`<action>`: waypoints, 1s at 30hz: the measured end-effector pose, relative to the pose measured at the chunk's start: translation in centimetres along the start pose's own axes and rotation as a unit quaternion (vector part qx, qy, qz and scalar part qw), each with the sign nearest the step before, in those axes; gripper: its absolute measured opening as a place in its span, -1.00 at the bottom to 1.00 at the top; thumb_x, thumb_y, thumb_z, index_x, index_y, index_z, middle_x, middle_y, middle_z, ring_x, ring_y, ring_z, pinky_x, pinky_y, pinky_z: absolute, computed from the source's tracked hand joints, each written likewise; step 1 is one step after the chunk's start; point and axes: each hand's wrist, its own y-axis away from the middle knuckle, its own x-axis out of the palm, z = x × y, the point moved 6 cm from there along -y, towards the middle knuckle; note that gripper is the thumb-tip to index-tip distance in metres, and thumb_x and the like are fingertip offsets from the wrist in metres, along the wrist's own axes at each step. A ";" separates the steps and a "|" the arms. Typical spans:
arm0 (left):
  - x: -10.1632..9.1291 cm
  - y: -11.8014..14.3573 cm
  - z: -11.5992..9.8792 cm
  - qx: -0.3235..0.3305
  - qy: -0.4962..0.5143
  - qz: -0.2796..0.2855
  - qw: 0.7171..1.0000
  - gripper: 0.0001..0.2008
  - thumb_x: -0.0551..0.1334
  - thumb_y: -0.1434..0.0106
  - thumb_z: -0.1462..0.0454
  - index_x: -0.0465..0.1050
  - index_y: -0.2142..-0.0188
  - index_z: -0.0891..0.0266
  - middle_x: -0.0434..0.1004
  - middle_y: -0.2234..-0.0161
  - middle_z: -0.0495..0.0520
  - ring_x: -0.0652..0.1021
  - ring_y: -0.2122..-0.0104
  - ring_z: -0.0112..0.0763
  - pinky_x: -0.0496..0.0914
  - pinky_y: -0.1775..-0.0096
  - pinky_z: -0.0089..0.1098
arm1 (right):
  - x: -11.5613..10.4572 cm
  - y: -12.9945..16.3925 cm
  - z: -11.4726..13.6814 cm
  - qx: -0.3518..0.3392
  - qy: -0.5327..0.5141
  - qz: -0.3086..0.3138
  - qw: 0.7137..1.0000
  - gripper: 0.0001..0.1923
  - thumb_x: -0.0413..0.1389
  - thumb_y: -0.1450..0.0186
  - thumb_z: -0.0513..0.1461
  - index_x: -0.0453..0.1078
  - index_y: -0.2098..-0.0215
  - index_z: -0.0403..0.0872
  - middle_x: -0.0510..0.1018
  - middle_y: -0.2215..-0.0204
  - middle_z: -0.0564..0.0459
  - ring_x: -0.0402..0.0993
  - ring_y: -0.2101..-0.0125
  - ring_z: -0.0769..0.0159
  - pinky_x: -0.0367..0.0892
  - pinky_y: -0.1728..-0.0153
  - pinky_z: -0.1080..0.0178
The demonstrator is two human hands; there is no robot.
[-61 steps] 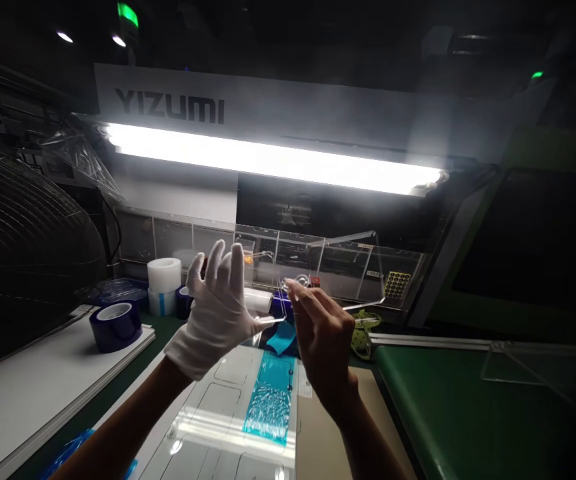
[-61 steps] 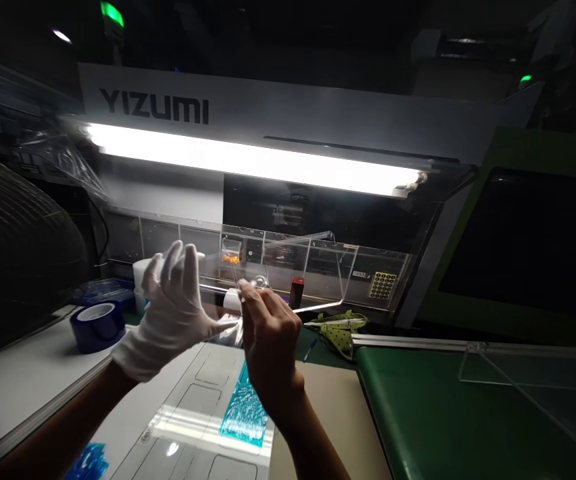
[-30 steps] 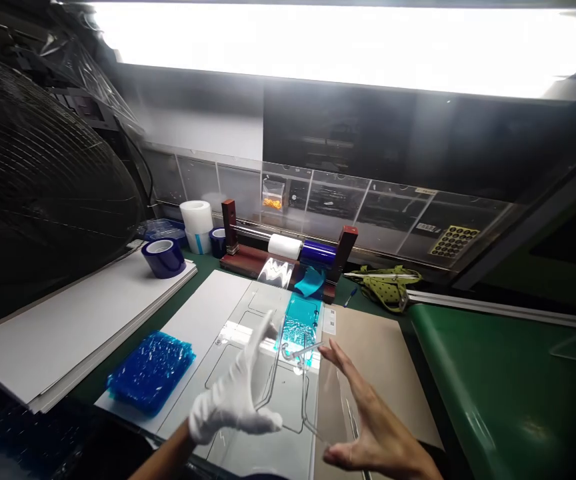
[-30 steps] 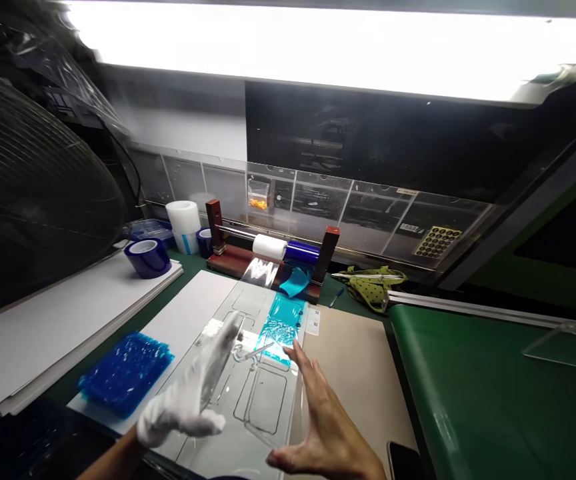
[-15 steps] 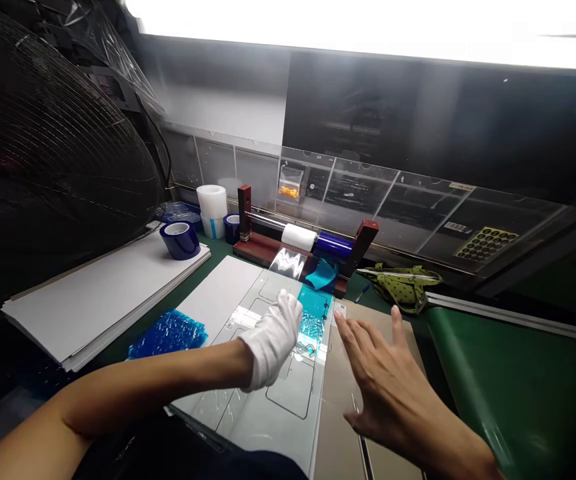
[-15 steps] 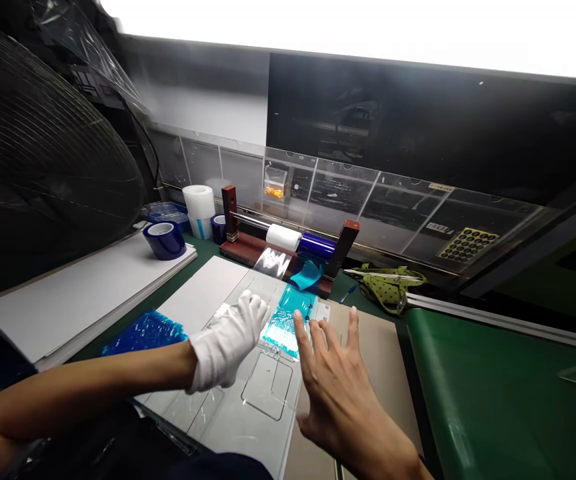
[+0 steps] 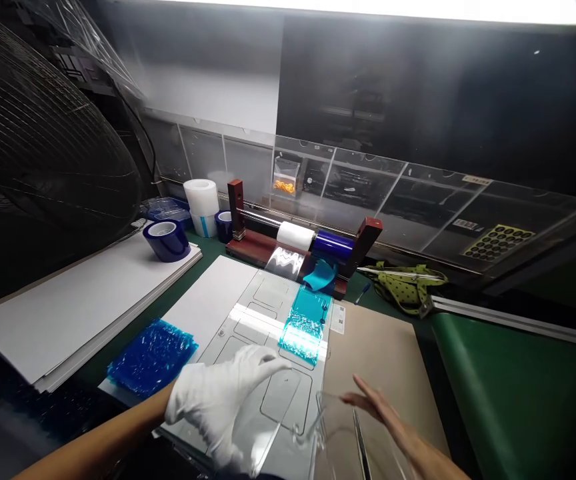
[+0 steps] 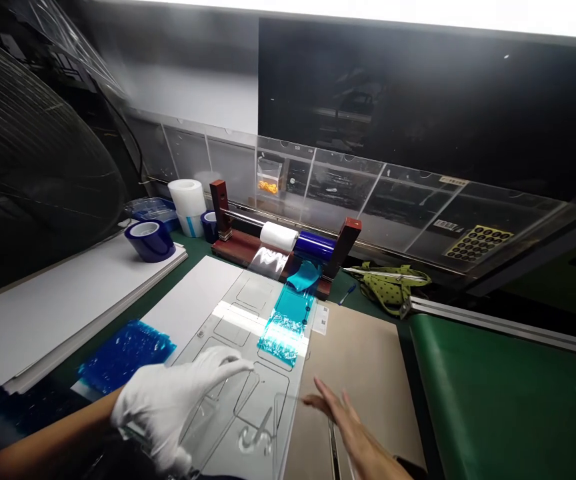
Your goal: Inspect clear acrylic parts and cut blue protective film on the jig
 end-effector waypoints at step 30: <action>5.9 -1.7 -2.0 -0.022 0.140 -0.100 0.985 0.16 0.33 0.18 0.23 -0.43 -0.28 0.07 -0.25 -0.29 0.23 -0.02 -0.26 0.07 -0.03 -0.24 0.06 | 12.1 3.8 -13.5 0.408 -0.006 -0.193 0.893 -0.59 -0.39 -0.40 -0.15 0.26 0.23 -0.07 0.44 0.46 -0.01 0.44 0.45 0.24 0.33 0.42 0.23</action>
